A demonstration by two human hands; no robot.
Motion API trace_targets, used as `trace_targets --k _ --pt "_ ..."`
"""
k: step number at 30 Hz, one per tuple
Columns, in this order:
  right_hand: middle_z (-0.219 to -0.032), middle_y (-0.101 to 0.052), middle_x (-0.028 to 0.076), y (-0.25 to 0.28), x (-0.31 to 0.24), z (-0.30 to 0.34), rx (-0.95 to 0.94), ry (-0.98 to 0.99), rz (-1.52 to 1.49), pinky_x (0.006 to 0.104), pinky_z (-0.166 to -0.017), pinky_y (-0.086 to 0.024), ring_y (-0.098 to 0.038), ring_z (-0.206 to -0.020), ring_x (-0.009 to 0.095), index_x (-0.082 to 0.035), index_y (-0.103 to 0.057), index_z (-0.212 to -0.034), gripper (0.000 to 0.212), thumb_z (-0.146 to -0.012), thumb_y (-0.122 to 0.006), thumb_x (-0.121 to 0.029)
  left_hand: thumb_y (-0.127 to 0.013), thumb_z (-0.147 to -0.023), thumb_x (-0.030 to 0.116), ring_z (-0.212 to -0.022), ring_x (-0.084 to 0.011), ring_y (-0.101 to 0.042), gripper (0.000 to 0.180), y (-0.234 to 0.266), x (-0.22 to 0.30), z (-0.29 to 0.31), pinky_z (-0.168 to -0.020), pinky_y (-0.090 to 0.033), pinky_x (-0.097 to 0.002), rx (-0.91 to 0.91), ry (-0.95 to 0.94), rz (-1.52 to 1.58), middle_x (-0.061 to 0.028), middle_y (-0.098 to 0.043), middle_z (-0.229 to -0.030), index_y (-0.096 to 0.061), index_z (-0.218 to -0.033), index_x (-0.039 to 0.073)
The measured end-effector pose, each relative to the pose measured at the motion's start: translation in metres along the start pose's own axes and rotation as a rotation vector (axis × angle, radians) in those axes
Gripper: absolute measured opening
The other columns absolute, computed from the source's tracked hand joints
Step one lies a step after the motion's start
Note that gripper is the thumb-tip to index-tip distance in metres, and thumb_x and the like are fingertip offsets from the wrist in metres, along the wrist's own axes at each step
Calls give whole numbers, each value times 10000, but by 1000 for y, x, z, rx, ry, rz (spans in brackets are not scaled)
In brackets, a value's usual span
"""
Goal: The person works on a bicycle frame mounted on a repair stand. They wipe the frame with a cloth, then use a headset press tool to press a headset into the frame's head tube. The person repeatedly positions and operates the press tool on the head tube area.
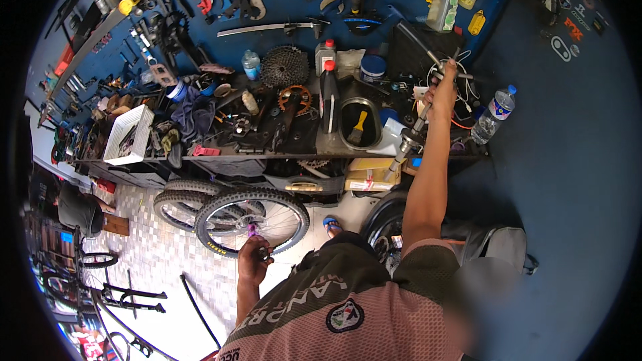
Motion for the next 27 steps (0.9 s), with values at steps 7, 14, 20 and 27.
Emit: trace_targets --k 7,14,20,27 --pt "-633 -419 -39 -21 47 193 -244 -32 -236 247 -431 -298 -374 -469 70 -102 -587 -938 598 -936 -636 -698 -587 -1056 427 -829 -197 -680 427 29 -33 44 -626 -554 -358 -130 68 -78 -52 -646 -901 -684 -1162 25" --pt "-780 -526 9 -104 158 424 -976 -208 -446 326 -589 -388 -438 -603 141 -105 -610 -1038 546 -977 -549 -645 -330 -996 803 -867 -194 -594 876 7 -48 89 -725 -451 -390 -325 227 24 -14 -582 -872 -656 -1306 52" --pt "-651 -431 26 -158 193 628 -1585 -639 -499 371 -757 -366 -428 -745 217 -106 -521 -741 693 -889 -489 -782 -451 -875 906 -853 -192 -587 903 109 -32 121 -712 -466 -342 -25 -153 773 -11 -577 -887 -645 -1250 108" --pt "-748 -513 64 -178 205 776 -2093 -1003 -634 436 -1093 -244 -467 -1121 295 -85 -583 -704 753 -886 -468 -807 -481 -908 858 -757 -162 -536 768 234 43 221 -622 -399 -290 230 -727 915 21 -556 -882 -633 -1177 155"
Point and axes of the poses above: each hand's wrist, its own z-axis away from the middle knuckle, its own y-axis out of the back of the hand, x = y × z, the point moved 7 cm from there along -z, towards the middle knuckle
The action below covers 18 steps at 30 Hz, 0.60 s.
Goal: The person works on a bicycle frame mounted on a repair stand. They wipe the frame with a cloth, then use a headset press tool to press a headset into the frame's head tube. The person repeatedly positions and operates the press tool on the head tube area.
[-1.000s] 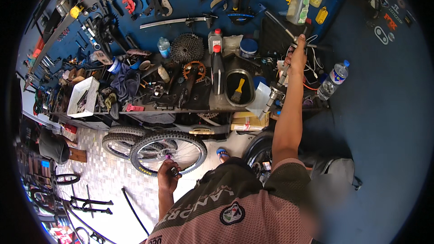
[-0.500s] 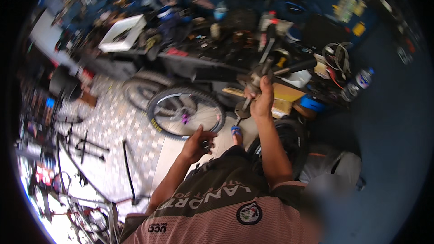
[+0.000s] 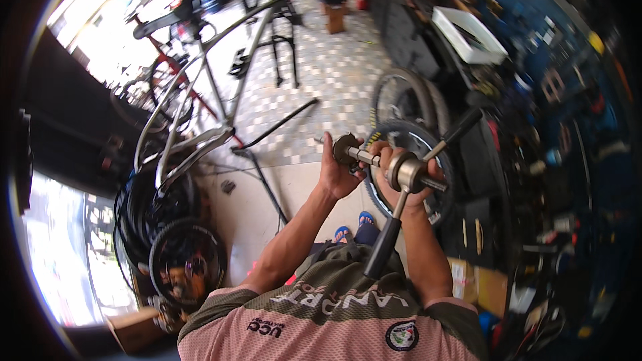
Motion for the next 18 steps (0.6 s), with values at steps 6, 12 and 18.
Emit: trace_targets --k 6,12,18 --pt "-1590 -390 299 9 62 -17 -154 -678 -391 669 -1021 -515 -516 -1366 531 -52 -399 -1565 921 -927 -658 -664 -632 -921 633 -679 -133 -545 545 31 127 -5 -593 -409 -308 204 -405 -18 13 -594 -802 -698 -1073 114" --pt "-1189 -705 138 71 77 -47 -205 -876 365 360 -947 -574 -715 -1071 222 -87 -403 -1568 861 -841 -865 -75 -604 -999 431 -649 -132 -563 426 -3 199 -19 -542 -419 -295 68 -615 -486 -17 -615 -813 -669 -1150 39" --pt "-1095 -680 75 102 103 -88 -73 -467 651 329 -888 -551 -677 -994 177 -82 -377 -1515 921 -777 -924 -138 -734 -928 377 -536 -100 -529 357 -59 247 -55 -448 -396 -271 379 -616 -769 -16 -610 -738 -691 -968 25"
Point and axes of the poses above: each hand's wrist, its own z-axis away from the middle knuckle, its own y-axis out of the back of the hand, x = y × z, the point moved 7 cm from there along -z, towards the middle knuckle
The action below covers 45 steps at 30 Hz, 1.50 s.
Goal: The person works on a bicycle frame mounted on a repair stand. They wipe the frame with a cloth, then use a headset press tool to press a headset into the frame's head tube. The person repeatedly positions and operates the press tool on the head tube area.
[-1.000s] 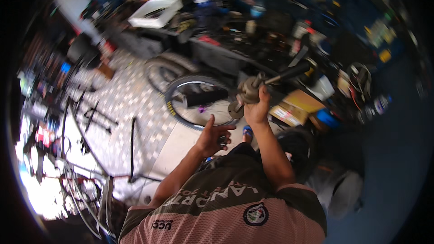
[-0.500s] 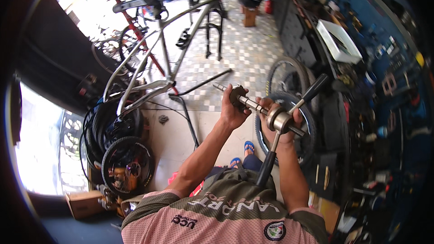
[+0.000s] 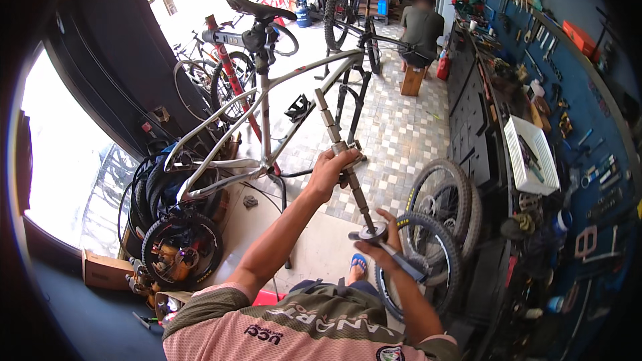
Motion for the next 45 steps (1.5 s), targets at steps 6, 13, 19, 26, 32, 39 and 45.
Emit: trace_targets --k 6,13,19,26,32,39,45 --pt "-1005 -664 42 9 17 -45 153 80 -190 273 -777 -539 -641 -884 110 -94 -428 -1395 733 -805 -859 -33 -696 -951 458 -542 -92 -508 458 -15 35 -25 -463 -383 -284 95 1 -192 -14 -602 -704 -711 -1001 4" --pt "-947 -728 143 8 -10 -102 -195 61 -384 344 -813 -596 -728 -864 209 14 -499 -1281 606 -869 -815 -298 -736 -940 558 -771 -76 -593 737 12 68 -22 -638 -468 -256 -307 -162 -70 -22 -660 -896 -606 -1414 9" --pt "-942 -728 189 -40 -24 -112 -457 -24 -456 469 -916 -594 -753 -919 314 13 -503 -1279 825 -788 -881 -532 -849 -693 744 -1019 -170 -637 926 34 115 -9 -893 -490 -309 -472 -462 -26 -196 -646 -1341 -682 -1189 -19" --pt "-914 -717 164 -73 -12 -119 -449 -30 -374 439 -849 -609 -746 -875 283 5 -511 -1264 636 -860 -834 -365 -721 -839 559 -819 -129 -633 633 90 109 6 -696 -492 -268 -130 -442 -13 -151 -720 -1023 -654 -1059 -31" --pt "-904 -698 97 -97 -32 -130 -424 -50 -265 329 -787 -583 -694 -822 164 32 -544 -1265 451 -880 -742 -95 -641 -935 524 -714 -106 -579 560 156 85 18 -629 -435 -266 193 -385 36 -76 -682 -856 -701 -1027 -25" --pt "-895 -645 26 -106 -43 -137 -402 -53 -127 254 -742 -536 -619 -778 76 8 -569 -1246 465 -845 -798 -44 -647 -956 550 -574 -75 -516 591 174 95 32 -509 -387 -243 280 -368 114 -22 -628 -724 -715 -1066 -27" --pt "-912 -676 33 -120 -52 -133 -373 -44 -89 231 -703 -517 -621 -786 66 -1 -568 -1213 406 -860 -769 -14 -626 -982 530 -643 -81 -543 567 182 91 33 -551 -419 -255 260 -351 187 -19 -624 -758 -727 -1062 -21"
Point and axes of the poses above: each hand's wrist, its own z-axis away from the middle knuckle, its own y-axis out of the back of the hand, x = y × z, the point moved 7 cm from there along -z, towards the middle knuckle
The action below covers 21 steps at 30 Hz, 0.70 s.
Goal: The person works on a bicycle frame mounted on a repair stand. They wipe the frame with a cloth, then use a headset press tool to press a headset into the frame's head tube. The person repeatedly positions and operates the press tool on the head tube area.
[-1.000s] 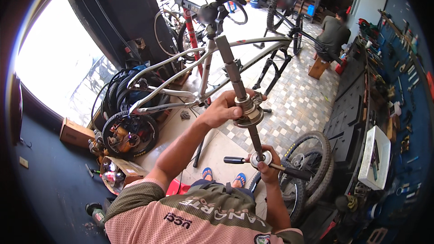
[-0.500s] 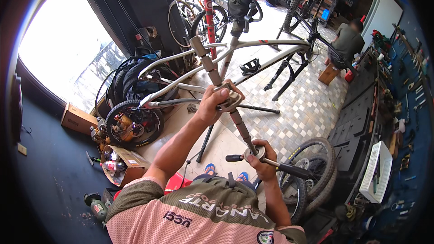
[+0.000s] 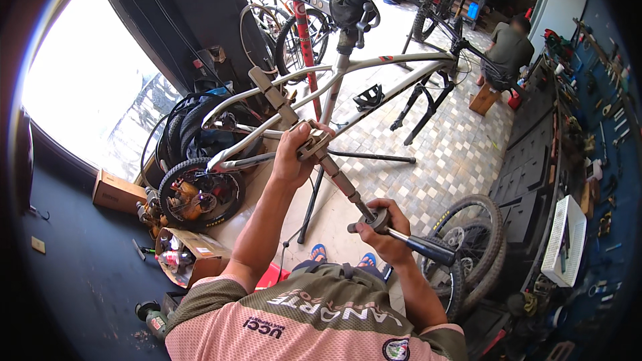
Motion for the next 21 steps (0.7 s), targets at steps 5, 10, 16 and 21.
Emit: trace_targets --k 5,10,16,21 --pt "-915 -680 42 15 20 2 -32 5 81 240 -718 -532 -640 -795 81 1 -568 -1208 410 -851 -768 -13 -636 -989 471 -800 -129 -654 493 16 -7 0 -683 -532 -287 36 -19 76 -89 -701 -910 -703 -1070 -10" --pt "-912 -632 5 42 16 23 -37 -47 185 240 -726 -493 -576 -804 68 -31 -642 -1148 445 -778 -849 -164 -640 -984 506 -820 -184 -714 525 80 38 -14 -732 -602 -326 197 -153 176 -134 -735 -962 -689 -1068 -10" --pt "-947 -637 19 91 19 60 3 -76 285 254 -738 -489 -571 -824 81 -28 -655 -1142 459 -759 -848 -192 -526 -992 635 -745 -203 -534 691 137 129 -36 -604 -445 -296 159 -265 458 -79 -570 -807 -665 -1043 -40" --pt "-858 -613 -10 97 25 68 70 -106 335 255 -706 -471 -555 -774 80 -23 -641 -1128 430 -773 -827 -179 -557 -935 692 -909 -251 -534 704 106 82 -32 -779 -451 -379 49 -200 667 -96 -564 -922 -656 -1080 11"
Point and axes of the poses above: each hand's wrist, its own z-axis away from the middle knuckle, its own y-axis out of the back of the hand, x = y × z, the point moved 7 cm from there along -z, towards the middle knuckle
